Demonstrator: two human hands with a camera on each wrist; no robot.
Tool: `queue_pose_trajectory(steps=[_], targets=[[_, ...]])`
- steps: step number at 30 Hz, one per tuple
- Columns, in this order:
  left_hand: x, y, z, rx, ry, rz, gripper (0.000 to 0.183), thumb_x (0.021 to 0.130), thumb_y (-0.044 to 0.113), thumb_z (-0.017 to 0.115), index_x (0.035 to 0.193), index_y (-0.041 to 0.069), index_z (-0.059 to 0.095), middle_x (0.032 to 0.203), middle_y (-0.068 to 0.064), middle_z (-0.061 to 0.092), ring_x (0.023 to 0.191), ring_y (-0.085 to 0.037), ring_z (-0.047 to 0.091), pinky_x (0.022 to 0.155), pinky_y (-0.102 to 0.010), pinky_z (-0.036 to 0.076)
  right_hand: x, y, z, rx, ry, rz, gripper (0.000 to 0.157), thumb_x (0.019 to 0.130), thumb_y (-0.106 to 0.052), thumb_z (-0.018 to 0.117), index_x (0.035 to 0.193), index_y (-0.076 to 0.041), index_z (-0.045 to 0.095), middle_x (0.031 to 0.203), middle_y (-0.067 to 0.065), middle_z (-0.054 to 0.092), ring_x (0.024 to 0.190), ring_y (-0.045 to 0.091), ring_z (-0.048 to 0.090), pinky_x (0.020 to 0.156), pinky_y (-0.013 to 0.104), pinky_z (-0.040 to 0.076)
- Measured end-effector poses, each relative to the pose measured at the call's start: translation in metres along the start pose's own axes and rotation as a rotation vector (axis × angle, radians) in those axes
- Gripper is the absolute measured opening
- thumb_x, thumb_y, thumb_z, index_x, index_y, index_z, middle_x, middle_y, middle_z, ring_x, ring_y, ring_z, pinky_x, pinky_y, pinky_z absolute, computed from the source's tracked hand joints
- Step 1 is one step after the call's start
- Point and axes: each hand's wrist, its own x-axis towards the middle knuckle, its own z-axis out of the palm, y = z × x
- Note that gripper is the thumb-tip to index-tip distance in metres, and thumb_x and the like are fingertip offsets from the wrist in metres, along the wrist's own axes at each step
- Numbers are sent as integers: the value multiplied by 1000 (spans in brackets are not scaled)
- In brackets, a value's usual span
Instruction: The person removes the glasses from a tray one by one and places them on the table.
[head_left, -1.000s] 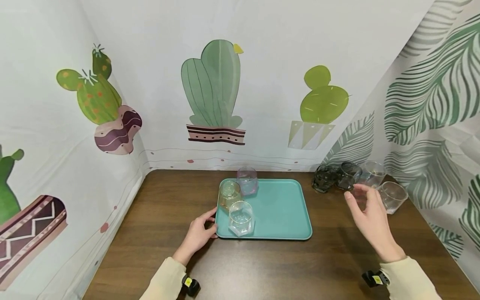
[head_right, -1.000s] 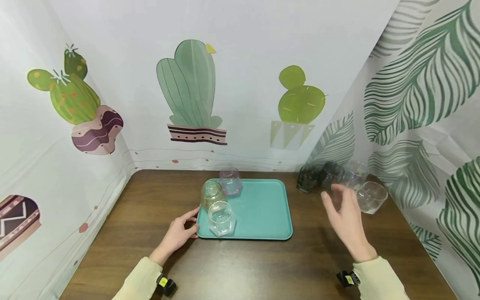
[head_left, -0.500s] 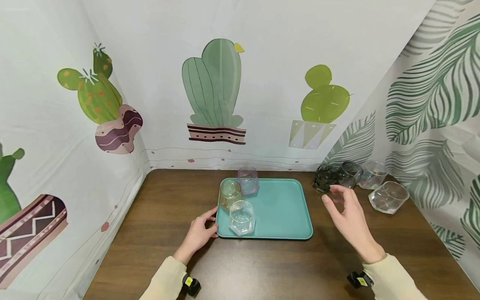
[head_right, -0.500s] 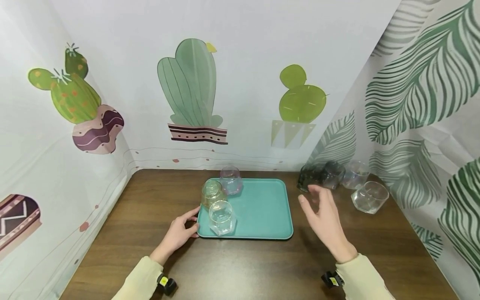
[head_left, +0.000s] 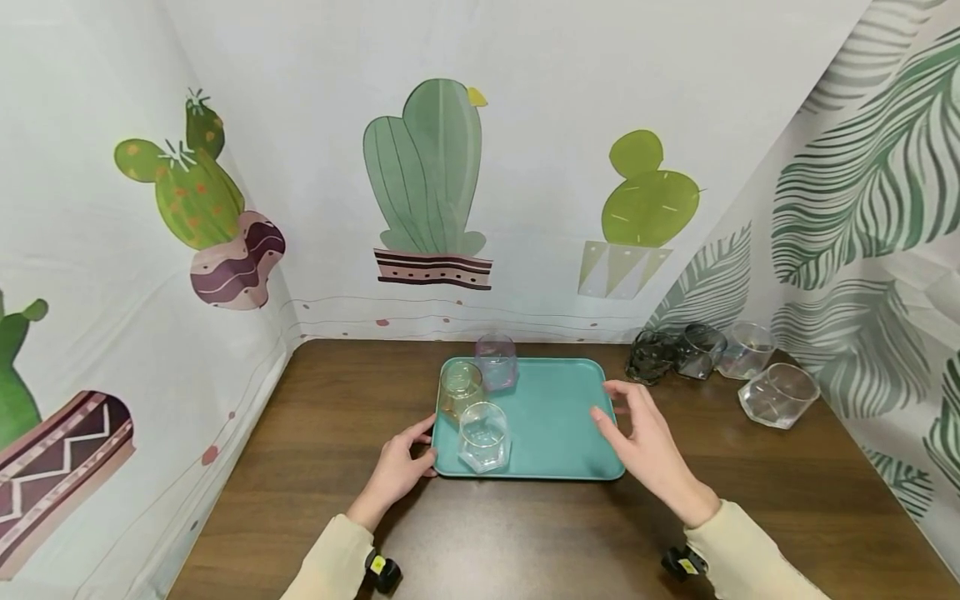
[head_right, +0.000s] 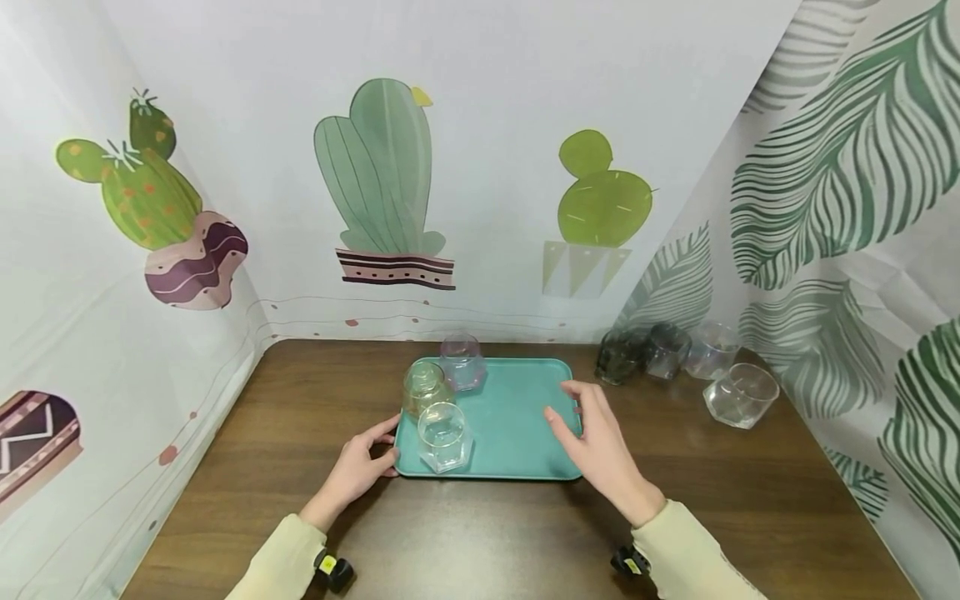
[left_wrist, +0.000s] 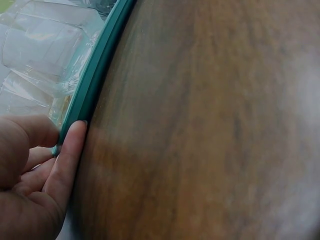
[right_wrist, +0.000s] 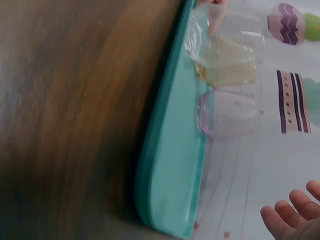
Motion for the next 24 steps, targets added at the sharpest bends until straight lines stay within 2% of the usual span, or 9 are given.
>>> queue_pose_trajectory(steps=[7, 15, 24], targets=[[0, 0, 0, 2, 1, 1, 59, 90, -8, 65, 148, 0, 56, 113, -23, 66, 65, -17, 69, 58, -27, 65, 2, -14, 21, 33, -59, -57, 48, 99, -17, 72, 141, -6, 54, 136, 13, 58, 110, 26, 64, 90, 50, 60], [0, -3, 1, 14, 5, 4, 60, 89, -8, 65, 148, 1, 56, 112, -22, 66, 63, -17, 70, 58, -27, 64, 5, -24, 44, 86, -145, -73, 53, 98, -23, 74, 145, -7, 52, 141, 13, 56, 116, 26, 62, 94, 51, 60], [0, -2, 1, 10, 8, 6, 59, 90, -8, 65, 148, 1, 57, 112, -23, 66, 63, -18, 70, 57, -27, 64, 8, -36, 74, 109, -200, -119, 64, 95, -27, 78, 147, -4, 48, 138, 15, 55, 125, 36, 57, 97, 54, 59]])
